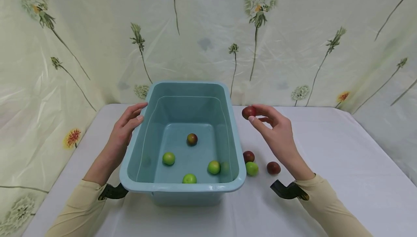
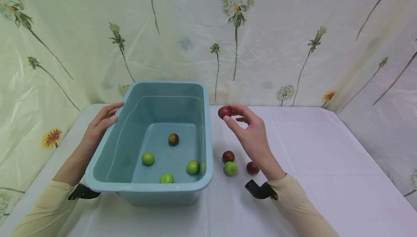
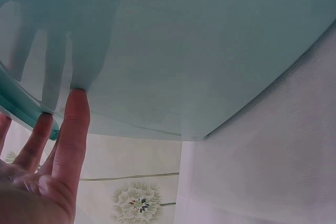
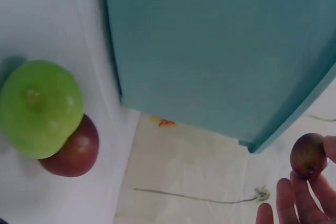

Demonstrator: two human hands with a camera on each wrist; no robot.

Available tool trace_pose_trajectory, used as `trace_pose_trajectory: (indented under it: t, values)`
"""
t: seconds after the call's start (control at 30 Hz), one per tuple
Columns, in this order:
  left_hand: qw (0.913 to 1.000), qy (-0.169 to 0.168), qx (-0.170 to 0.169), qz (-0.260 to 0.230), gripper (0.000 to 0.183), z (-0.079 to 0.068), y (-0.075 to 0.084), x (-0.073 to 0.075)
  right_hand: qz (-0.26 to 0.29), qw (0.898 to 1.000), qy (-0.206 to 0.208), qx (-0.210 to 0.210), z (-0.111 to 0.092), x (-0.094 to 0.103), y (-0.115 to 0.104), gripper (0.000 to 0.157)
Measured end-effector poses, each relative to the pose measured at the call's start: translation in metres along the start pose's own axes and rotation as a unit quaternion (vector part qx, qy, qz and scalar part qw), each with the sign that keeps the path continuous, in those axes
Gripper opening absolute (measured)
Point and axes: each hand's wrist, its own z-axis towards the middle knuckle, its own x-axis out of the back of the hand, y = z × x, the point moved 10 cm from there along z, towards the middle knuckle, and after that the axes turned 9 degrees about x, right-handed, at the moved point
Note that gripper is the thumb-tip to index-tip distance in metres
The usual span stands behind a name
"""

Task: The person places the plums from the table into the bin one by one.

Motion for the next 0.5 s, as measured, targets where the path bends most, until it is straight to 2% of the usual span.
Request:
trace_pose_trajectory:
  t: [0.2,0.5]
  values:
    - [1.0,0.001,-0.001,-0.001,0.045,0.0,0.0,0.001,0.034,0.999,0.009,0.026,0.012,-0.005,-0.028,0.033]
    - [1.0,0.003,-0.001,-0.001,0.045,0.0,0.0,0.001,0.086,0.995,0.006,0.055,0.025,-0.017,-0.04,0.034]
